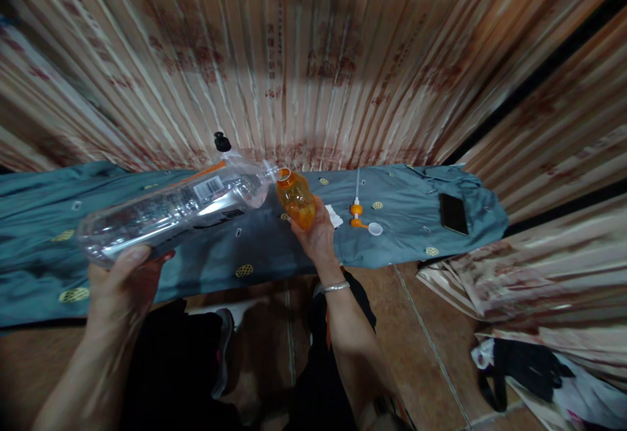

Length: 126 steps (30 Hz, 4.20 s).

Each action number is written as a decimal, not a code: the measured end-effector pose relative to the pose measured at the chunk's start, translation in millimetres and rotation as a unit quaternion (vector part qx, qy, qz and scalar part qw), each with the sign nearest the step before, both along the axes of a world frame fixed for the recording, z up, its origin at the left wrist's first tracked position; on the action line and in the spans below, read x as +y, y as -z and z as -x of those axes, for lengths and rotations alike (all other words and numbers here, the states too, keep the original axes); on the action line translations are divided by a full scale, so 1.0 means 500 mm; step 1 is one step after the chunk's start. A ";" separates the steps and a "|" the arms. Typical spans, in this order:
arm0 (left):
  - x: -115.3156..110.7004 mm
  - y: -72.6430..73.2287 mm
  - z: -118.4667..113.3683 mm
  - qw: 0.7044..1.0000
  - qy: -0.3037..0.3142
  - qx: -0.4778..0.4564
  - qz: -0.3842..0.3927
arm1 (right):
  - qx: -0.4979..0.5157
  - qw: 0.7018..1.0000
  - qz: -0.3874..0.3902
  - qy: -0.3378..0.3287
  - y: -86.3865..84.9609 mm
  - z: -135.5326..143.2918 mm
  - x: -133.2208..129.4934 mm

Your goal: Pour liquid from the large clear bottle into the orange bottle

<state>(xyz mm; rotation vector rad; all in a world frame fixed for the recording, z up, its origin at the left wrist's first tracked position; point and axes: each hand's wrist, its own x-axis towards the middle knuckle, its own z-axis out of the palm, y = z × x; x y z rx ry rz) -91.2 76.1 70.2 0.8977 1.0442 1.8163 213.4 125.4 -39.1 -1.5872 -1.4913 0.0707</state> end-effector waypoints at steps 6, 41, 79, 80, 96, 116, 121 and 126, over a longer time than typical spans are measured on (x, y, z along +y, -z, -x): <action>0.000 -0.001 0.002 1.000 0.000 -0.001 0.002 | 0.023 0.999 0.021 -0.014 -0.005 -0.002 -0.002; 0.000 0.005 0.002 1.000 0.000 -0.002 -0.003 | 0.041 0.999 0.030 -0.011 -0.022 0.003 -0.011; -0.002 0.007 0.001 1.000 0.006 -0.022 0.002 | 0.052 0.998 0.020 0.004 -0.030 0.014 -0.012; -0.002 0.007 0.001 1.000 0.005 -0.024 0.002 | 0.050 0.999 0.017 0.003 -0.030 0.016 -0.012; -0.004 -0.001 -0.006 1.000 0.006 -0.024 -0.006 | 0.091 0.995 0.032 -0.003 -0.053 0.023 -0.019; 0.000 0.007 -0.006 1.000 0.017 0.001 -0.019 | 0.072 0.997 0.027 0.000 -0.049 0.024 -0.019; 0.000 0.005 -0.005 1.000 0.016 0.007 -0.016 | 0.065 0.997 0.033 -0.001 -0.053 0.024 -0.020; 0.001 0.004 -0.005 1.000 0.014 0.006 -0.011 | 0.065 0.997 0.038 0.006 -0.052 0.024 -0.020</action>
